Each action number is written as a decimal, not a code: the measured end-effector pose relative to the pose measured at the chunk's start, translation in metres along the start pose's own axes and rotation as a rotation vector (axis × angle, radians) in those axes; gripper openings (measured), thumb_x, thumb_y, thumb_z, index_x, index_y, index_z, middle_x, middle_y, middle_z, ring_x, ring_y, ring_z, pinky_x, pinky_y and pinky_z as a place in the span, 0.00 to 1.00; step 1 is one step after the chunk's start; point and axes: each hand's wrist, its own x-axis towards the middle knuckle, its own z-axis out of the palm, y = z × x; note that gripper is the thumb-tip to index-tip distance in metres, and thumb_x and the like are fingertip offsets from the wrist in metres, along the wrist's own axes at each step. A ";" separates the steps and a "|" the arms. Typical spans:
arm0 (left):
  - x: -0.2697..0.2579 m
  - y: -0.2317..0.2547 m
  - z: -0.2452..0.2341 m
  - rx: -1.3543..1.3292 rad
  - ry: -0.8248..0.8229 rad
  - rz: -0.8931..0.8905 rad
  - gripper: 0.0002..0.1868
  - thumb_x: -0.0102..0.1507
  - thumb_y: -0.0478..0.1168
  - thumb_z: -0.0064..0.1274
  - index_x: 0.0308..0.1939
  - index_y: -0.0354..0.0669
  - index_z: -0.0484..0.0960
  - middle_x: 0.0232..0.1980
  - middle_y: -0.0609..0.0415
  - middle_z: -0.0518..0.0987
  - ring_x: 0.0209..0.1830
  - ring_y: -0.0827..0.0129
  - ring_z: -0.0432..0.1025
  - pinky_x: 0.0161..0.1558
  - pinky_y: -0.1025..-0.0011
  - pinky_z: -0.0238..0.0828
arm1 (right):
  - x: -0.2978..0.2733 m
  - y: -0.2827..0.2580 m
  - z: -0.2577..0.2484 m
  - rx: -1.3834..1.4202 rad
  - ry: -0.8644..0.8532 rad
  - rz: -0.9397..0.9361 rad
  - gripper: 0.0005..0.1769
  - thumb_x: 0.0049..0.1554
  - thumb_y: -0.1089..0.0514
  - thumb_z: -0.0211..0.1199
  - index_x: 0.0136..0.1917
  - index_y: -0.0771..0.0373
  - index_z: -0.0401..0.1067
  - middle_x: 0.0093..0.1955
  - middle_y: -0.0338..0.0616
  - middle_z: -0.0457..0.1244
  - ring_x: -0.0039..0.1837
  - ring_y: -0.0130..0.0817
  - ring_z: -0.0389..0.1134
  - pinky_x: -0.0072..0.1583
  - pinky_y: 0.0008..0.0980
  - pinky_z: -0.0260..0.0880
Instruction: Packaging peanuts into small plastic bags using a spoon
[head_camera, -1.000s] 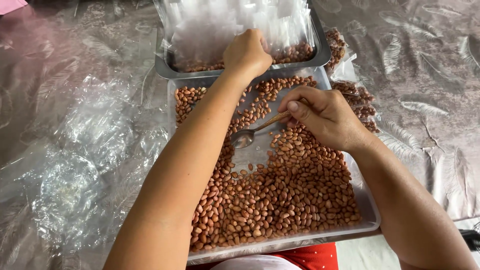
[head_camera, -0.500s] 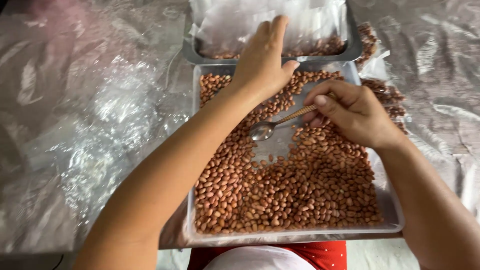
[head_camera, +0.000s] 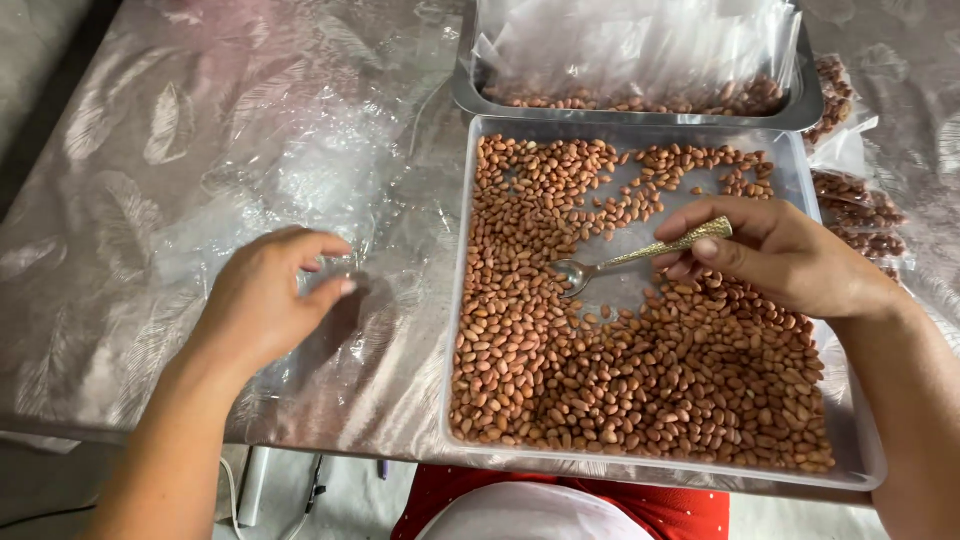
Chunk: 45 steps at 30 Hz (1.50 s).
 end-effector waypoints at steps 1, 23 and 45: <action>-0.003 -0.010 0.005 -0.002 0.000 -0.001 0.21 0.55 0.36 0.63 0.52 0.46 0.83 0.56 0.54 0.83 0.50 0.61 0.78 0.51 0.63 0.76 | 0.001 -0.002 0.001 -0.001 -0.001 0.001 0.19 0.62 0.65 0.53 0.65 0.67 0.73 0.52 0.53 0.76 0.55 0.38 0.79 0.55 0.34 0.78; 0.053 0.017 0.026 -0.501 0.429 0.689 0.06 0.63 0.34 0.54 0.41 0.37 0.73 0.57 0.43 0.77 0.56 0.57 0.71 0.64 0.57 0.67 | 0.005 0.012 -0.009 0.504 0.130 0.040 0.23 0.73 0.54 0.41 0.66 0.75 0.68 0.52 0.66 0.70 0.50 0.43 0.72 0.56 0.39 0.72; 0.078 0.094 0.087 -1.215 -0.231 0.597 0.11 0.61 0.25 0.42 0.43 0.44 0.71 0.35 0.56 0.75 0.31 0.76 0.66 0.30 0.81 0.64 | 0.007 0.020 -0.012 0.298 -0.140 -0.091 0.21 0.68 0.60 0.43 0.68 0.72 0.67 0.61 0.61 0.70 0.63 0.46 0.74 0.67 0.42 0.76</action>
